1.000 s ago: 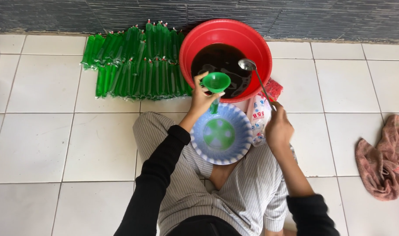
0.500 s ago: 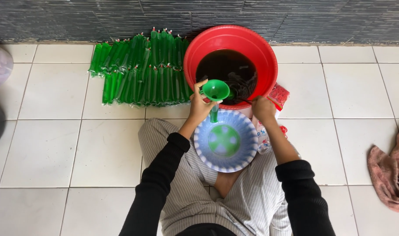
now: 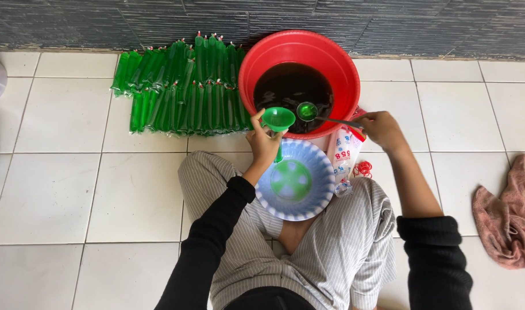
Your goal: The person fills small plastic sleeves with a dark liquid from a bucket using a funnel and a ladle, then ties each sleeve closed with a rubber band.
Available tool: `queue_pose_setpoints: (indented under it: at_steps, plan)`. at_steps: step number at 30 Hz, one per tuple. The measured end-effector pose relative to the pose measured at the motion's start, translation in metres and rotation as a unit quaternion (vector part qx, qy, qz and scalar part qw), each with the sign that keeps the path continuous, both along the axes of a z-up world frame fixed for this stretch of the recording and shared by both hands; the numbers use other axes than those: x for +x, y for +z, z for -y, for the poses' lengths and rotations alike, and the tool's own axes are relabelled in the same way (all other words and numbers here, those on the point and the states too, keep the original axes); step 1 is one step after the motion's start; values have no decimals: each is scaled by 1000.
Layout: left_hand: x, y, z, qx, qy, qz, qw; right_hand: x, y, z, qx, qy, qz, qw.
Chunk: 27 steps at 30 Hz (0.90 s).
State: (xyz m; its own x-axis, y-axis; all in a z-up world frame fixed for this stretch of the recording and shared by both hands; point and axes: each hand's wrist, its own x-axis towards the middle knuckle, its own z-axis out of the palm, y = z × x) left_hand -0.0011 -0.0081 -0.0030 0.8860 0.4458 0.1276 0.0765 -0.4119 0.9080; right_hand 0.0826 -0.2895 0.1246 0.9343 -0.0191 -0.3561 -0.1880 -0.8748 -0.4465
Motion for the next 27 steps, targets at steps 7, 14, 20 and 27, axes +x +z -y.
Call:
queue_pose_setpoints:
  at_steps: [7,14,20,27]
  plan:
    - [13,5,12,-4,-97,-59,994,-37,91,-13,-16,-1,20,1000]
    - [22,21,16,-23,-167,-2,986,-81,133,-31,-39,44,43,997]
    - [13,56,13,-71,-190,96,975,-99,142,-34,-51,74,83,992]
    - [11,74,8,-80,-209,138,965,-101,140,-29,-41,94,127,987]
